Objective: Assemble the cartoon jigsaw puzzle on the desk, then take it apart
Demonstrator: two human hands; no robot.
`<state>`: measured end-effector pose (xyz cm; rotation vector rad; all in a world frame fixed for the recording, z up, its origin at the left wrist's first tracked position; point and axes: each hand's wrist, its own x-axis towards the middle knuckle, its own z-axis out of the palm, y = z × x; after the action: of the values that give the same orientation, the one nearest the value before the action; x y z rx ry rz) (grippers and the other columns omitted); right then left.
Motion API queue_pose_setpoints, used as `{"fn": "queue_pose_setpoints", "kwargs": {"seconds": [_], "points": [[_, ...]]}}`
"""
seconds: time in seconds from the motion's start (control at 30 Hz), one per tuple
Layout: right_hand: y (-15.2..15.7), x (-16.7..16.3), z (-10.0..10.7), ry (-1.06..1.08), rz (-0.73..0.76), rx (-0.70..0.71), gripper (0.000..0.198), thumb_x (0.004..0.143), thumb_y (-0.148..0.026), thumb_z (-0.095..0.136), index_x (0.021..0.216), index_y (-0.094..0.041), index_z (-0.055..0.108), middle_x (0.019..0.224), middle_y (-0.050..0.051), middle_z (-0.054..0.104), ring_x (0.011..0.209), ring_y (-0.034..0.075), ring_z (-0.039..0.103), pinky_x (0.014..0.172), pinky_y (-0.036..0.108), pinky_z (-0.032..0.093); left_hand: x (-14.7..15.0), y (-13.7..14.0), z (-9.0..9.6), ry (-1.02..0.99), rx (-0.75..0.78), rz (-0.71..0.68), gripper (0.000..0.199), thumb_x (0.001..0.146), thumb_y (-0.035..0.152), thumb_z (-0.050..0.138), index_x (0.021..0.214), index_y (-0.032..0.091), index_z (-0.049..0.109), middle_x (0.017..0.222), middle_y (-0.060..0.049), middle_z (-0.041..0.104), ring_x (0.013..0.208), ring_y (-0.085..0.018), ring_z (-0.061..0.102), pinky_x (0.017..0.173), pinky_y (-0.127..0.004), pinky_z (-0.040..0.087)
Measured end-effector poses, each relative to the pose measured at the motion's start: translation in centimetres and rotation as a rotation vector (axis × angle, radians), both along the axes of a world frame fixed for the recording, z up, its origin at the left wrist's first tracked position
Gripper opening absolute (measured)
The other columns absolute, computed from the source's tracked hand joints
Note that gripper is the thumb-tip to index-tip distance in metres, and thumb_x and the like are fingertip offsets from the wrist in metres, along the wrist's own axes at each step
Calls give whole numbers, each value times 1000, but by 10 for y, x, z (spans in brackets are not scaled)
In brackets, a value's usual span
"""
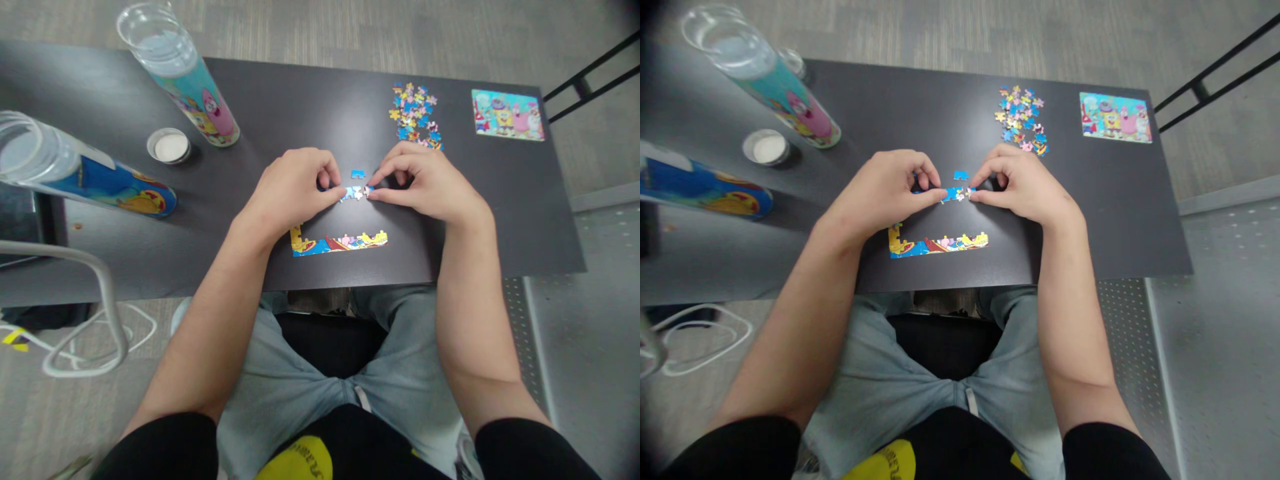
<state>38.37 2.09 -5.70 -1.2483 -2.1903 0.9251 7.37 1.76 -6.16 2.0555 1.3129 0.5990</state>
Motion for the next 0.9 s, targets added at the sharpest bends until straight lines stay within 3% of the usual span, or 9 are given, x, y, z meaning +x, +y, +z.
{"fn": "queue_pose_setpoints", "kwargs": {"seconds": [0.47,0.9], "points": [[2,-3,-8,17,29,49,13,103,-51,103,107,-40,96,113,9,77,87,31,59,86,57,55,0,0,0,29,8,9,12,93,40,94,100,32,88,92,1,83,87,-21,71,84,-43,51],[-3,-10,4,-35,-33,32,16,100,-56,101,109,-43,97,116,11,79,87,34,61,85,64,62,1,-1,1,12,19,-5,17,94,47,91,99,32,85,92,-1,82,90,-25,72,87,-46,56]]}}
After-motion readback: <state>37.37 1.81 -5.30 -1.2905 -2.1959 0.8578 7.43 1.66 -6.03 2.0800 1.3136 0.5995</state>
